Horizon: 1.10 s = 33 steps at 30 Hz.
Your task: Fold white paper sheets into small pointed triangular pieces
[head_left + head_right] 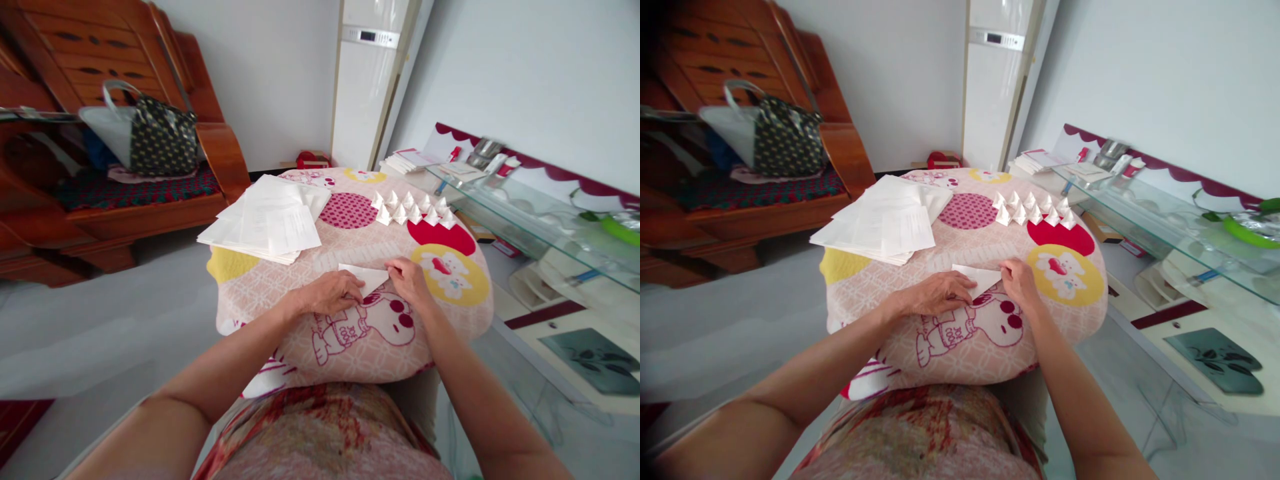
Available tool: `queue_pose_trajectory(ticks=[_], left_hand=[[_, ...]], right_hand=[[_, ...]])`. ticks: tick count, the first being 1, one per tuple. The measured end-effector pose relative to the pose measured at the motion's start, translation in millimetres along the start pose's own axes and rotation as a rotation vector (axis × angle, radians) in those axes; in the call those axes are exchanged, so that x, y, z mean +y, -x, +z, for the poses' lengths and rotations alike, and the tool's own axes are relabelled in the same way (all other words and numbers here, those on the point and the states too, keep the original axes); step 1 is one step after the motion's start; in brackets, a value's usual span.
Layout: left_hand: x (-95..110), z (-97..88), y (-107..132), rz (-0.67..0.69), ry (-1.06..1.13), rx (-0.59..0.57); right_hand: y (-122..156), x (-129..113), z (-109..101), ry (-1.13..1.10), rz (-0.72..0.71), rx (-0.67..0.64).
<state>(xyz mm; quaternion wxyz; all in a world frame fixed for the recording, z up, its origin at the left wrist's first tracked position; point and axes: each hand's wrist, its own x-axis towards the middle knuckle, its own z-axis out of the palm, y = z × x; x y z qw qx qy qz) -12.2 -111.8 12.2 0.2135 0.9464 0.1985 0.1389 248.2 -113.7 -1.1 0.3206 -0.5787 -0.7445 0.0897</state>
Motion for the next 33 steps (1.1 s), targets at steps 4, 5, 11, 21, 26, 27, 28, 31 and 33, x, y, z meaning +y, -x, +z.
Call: queue_pose_trajectory(ticks=[4,5,11,21,26,27,28,31,33], left_hand=[[-4.9,-1.2,-17.2,-0.129,-0.041,0.077],[-6.3,-0.7,-22.2,-0.18,-0.089,0.116],[-8.6,3.5,-35.6,-0.331,-0.216,0.113],[-13.9,5.5,-32.4,-0.383,-0.234,0.167],[-15.8,8.3,-31.2,-0.362,-0.244,0.197],[-15.4,8.3,-30.8,-0.359,-0.247,0.199],[-14.9,8.3,-30.4,-0.357,-0.25,0.199],[-14.0,8.6,-30.1,-0.351,-0.255,0.199],[-14.3,9.5,-30.2,-0.346,-0.256,0.209]], right_hand=[[5.9,-0.5,4.3,0.034,-0.091,-0.022],[7.7,-0.9,4.8,0.061,-0.103,-0.026],[16.9,-2.8,6.2,0.167,-0.139,-0.041],[18.1,-2.5,17.9,0.199,-0.216,-0.031],[17.8,-1.9,17.4,0.153,-0.215,-0.025],[17.8,-1.5,17.6,0.143,-0.216,-0.022],[17.7,-0.9,18.1,0.133,-0.216,-0.017],[17.7,1.0,20.1,0.109,-0.212,0.005],[17.7,2.2,21.4,0.103,-0.211,0.02]])
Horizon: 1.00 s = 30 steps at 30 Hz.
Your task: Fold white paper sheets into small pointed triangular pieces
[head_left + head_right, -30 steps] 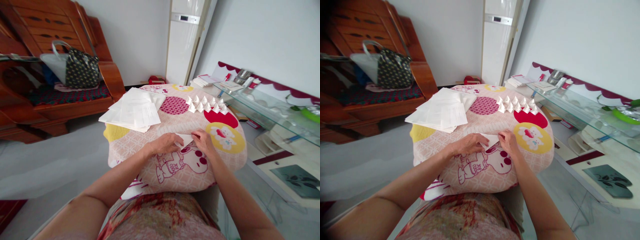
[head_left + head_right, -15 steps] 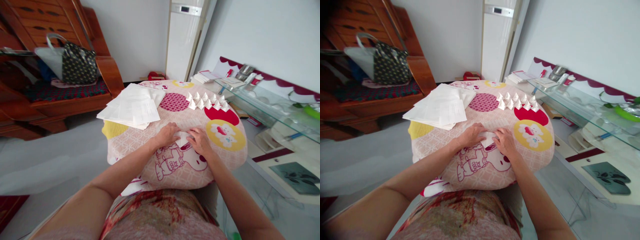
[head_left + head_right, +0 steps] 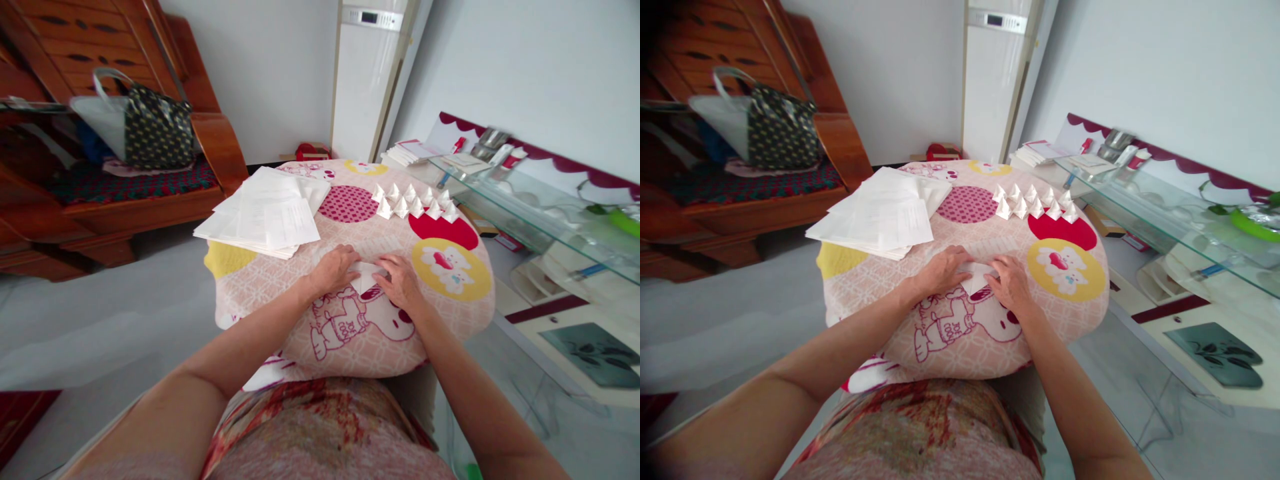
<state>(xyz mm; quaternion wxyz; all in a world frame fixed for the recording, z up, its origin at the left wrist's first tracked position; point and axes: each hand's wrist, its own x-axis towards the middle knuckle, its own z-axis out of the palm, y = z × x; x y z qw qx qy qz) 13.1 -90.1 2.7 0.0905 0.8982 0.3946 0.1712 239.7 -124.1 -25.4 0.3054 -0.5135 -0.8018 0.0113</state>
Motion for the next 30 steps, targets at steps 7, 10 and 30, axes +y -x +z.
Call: queue_pose_trajectory(ticks=[7,10,30], left_hand=[[0.0,0.8,2.0,0.021,0.006,0.033],[1.2,-0.2,2.5,0.008,-0.005,0.02],[-6.1,-0.2,3.2,-0.177,-0.038,0.057]], right_hand=[[-0.3,2.8,0.9,-0.043,0.011,0.045],[-0.8,2.4,0.0,-0.06,0.016,0.048],[-2.1,-2.0,-4.1,-0.07,-0.026,0.032]])
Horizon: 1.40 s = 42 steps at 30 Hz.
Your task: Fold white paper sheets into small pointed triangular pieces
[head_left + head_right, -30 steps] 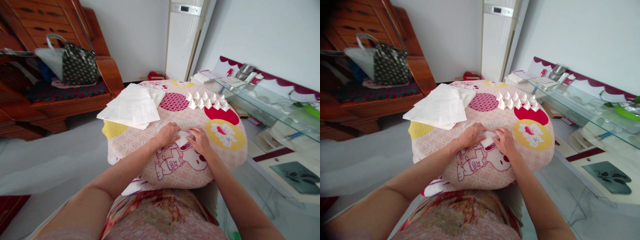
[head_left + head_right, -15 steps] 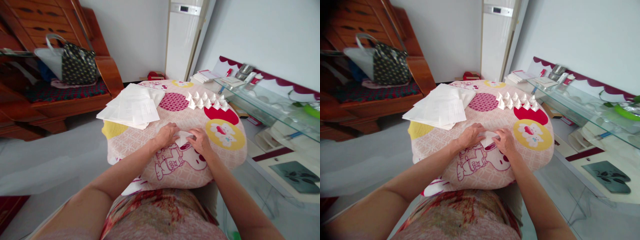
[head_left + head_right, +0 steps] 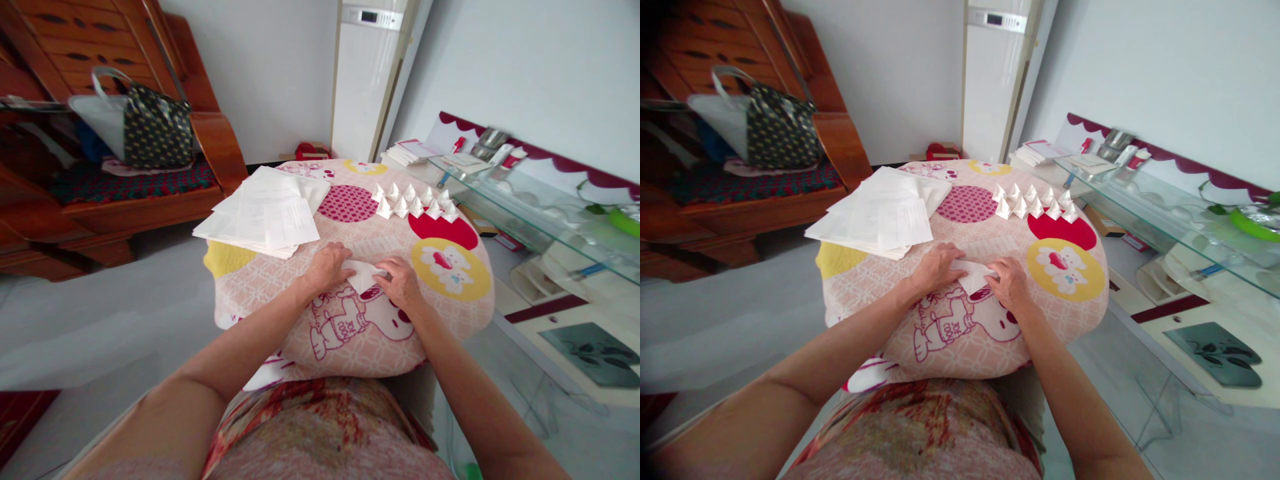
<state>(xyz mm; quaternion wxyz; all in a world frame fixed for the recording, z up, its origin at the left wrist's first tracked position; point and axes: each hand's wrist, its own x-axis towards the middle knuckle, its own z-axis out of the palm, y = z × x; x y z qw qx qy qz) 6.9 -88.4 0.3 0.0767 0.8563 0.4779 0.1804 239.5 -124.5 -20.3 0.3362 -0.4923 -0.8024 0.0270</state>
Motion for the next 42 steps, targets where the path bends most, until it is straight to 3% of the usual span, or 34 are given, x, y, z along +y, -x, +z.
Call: queue_pose_trajectory(ticks=[9,19,24,28,32,37,39,42], left_hand=[[-16.7,-11.8,4.9,-0.033,0.075,0.008],[-3.6,-5.1,-2.3,0.084,0.167,-0.028],[3.8,-5.0,-8.0,0.074,0.361,-0.096],[4.9,-9.2,-5.5,0.019,0.628,-0.148],[12.8,-16.5,-0.6,-0.029,0.807,-0.006],[25.0,-21.0,2.5,-0.012,0.829,0.077],[25.5,-21.4,3.1,0.001,0.876,0.044],[21.9,-24.0,4.3,-0.015,1.067,-0.127]], right_hand=[[-0.5,-4.1,-3.6,-0.03,0.044,-0.019],[-1.4,-9.4,-6.7,-0.294,0.222,-0.001],[-4.9,-19.1,-8.7,-0.498,0.291,-0.003],[-7.3,-27.5,-10.9,-0.745,0.459,-0.037],[-5.8,-33.4,-11.0,-0.857,0.59,-0.102],[-3.1,-34.9,-8.7,-0.847,0.562,-0.137],[-2.9,-34.6,-9.1,-0.839,0.527,-0.125],[-2.3,-34.3,-11.5,-0.848,0.496,-0.159]])
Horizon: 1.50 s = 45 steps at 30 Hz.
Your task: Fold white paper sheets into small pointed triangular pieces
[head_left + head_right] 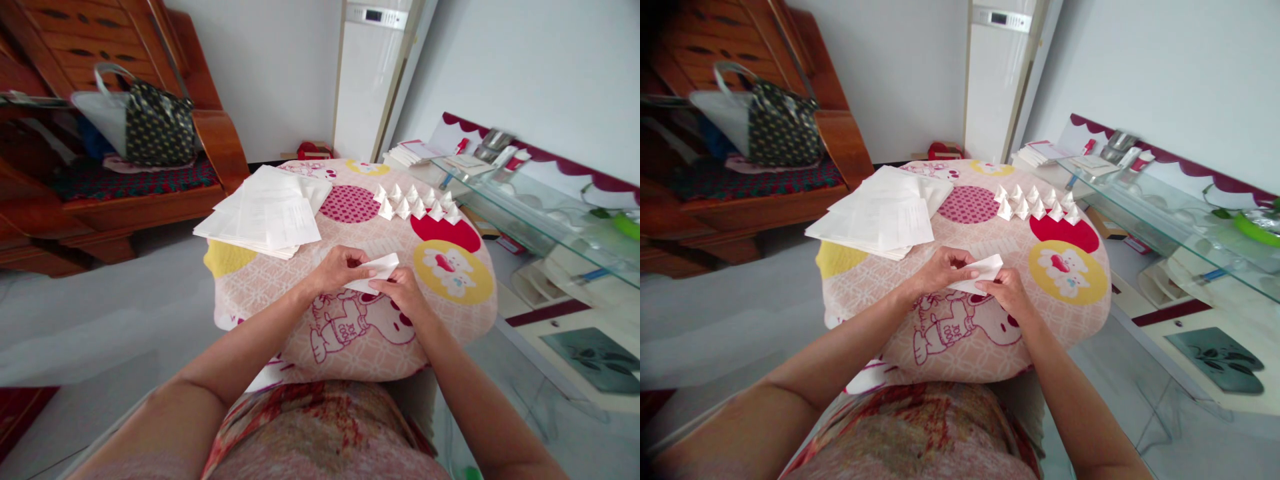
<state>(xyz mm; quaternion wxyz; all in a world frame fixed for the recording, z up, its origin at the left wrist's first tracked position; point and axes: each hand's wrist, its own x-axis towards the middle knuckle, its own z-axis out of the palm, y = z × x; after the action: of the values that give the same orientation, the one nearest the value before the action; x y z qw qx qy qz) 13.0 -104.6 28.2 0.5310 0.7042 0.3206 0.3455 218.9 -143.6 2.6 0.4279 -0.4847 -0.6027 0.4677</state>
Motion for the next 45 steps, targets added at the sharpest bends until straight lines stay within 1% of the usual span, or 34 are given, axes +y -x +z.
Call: queue_pose_trajectory(ticks=[2,5,8,11,15,18,24,30,36,39,43,45], left_hand=[[1.5,-3.7,1.8,-0.092,0.152,-0.088],[4.6,-5.8,4.6,-0.168,0.271,-0.145],[6.2,-3.5,5.5,-0.166,0.32,-0.156],[5.0,-0.6,4.5,-0.146,0.372,-0.168],[1.9,0.4,3.1,-0.141,0.392,-0.218],[0.6,0.2,3.1,-0.155,0.391,-0.216],[-0.4,1.4,4.2,-0.149,0.388,-0.246],[-3.2,3.4,3.2,-0.146,0.384,-0.224],[-3.9,-1.8,0.2,-0.074,0.328,-0.108],[-6.9,-5.9,-0.5,-0.079,0.322,-0.071],[-12.2,-8.6,-0.6,-0.095,0.385,-0.009],[-13.0,-9.3,-0.3,-0.085,0.357,0.007]], right_hand=[[1.5,-1.0,-1.0,0.005,0.012,-0.075],[3.6,-1.8,-0.8,0.009,0.035,-0.198],[4.6,-1.0,0.8,-0.001,0.048,-0.274],[4.6,1.0,1.8,-0.006,0.044,-0.319],[4.5,3.2,1.6,-0.016,0.041,-0.36],[4.4,4.1,0.8,-0.016,0.05,-0.373],[3.5,4.9,0.6,-0.013,0.036,-0.351],[4.1,1.9,2.2,-0.034,0.072,-0.338],[4.5,-1.9,0.5,0.002,0.133,-0.251],[3.7,-3.3,0.6,0.005,0.154,-0.212],[2.7,-6.1,2.9,-0.036,0.174,-0.142],[2.3,-8.4,4.2,-0.053,0.186,-0.1]])
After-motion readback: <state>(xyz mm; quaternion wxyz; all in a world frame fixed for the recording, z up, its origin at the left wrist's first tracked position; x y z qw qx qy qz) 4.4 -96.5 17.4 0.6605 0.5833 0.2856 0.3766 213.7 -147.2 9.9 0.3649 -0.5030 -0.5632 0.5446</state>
